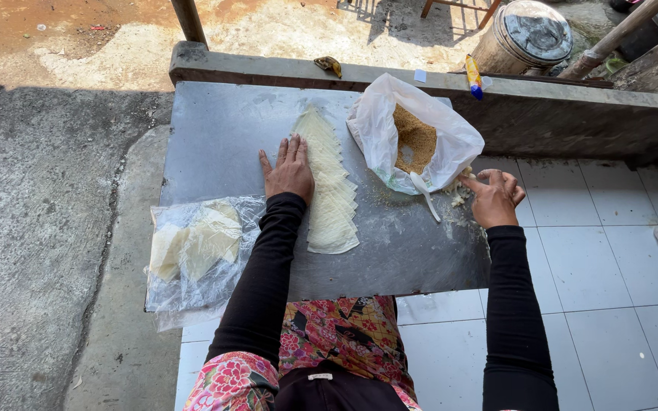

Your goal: The person separates pastry sheets on a metal table, places a spoonful of filling onto one sheet, and folds the sheet into a triangular pastry.

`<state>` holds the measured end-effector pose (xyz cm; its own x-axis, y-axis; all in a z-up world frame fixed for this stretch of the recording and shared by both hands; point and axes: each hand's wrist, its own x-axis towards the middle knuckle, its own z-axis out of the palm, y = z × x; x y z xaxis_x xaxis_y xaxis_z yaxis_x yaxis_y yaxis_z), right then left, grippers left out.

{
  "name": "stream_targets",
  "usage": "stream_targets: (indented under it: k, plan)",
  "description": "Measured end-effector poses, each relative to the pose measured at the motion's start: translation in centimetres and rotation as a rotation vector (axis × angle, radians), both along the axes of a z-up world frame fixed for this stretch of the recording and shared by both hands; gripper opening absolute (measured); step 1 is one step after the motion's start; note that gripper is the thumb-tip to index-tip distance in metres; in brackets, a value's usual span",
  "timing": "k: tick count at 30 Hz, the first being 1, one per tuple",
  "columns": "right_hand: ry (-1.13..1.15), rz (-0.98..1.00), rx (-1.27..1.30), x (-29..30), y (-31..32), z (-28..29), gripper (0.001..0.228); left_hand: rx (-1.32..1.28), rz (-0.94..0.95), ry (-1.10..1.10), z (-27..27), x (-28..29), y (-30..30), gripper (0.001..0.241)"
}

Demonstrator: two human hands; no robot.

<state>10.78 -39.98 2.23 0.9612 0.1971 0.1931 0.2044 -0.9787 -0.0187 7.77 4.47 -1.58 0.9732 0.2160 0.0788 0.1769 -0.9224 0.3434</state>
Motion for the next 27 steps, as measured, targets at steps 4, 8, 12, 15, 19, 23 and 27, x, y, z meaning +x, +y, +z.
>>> stream_targets:
  k: [4, 8, 12, 15, 19, 23, 27]
  plan:
    - [-0.026, -0.005, -0.046, -1.1, 0.1, -0.4, 0.059, 0.016, -0.009, -0.004, 0.0, -0.1, 0.0, 0.057]
    - [0.049, -0.006, -0.028, -1.5, 0.1, 0.7, 0.051, 0.012, -0.003, -0.011, 0.0, 0.0, 0.0, 0.057]
    - [0.043, 0.000, 0.036, -1.9, 0.0, 2.0, 0.039, -0.001, -0.005, -0.006, 0.0, -0.1, 0.1, 0.057]
    - [-0.002, 0.036, 0.307, -3.1, 1.3, 3.7, 0.033, 0.004, -0.002, -0.001, 0.2, -0.1, 0.0, 0.057]
    - [0.316, 0.344, 1.056, -4.1, 7.3, 5.5, 0.028, 0.002, 0.002, -0.004, 0.3, -0.1, -0.1, 0.057]
    - [0.507, 0.504, 1.116, -4.2, 16.4, 4.8, 0.033, 0.007, -0.001, 0.003, 0.3, -0.1, -0.1, 0.057]
    - [0.439, 0.606, 0.978, -1.3, 23.7, 2.0, 0.040, 0.010, 0.004, 0.002, 0.4, -0.1, 0.0, 0.058]
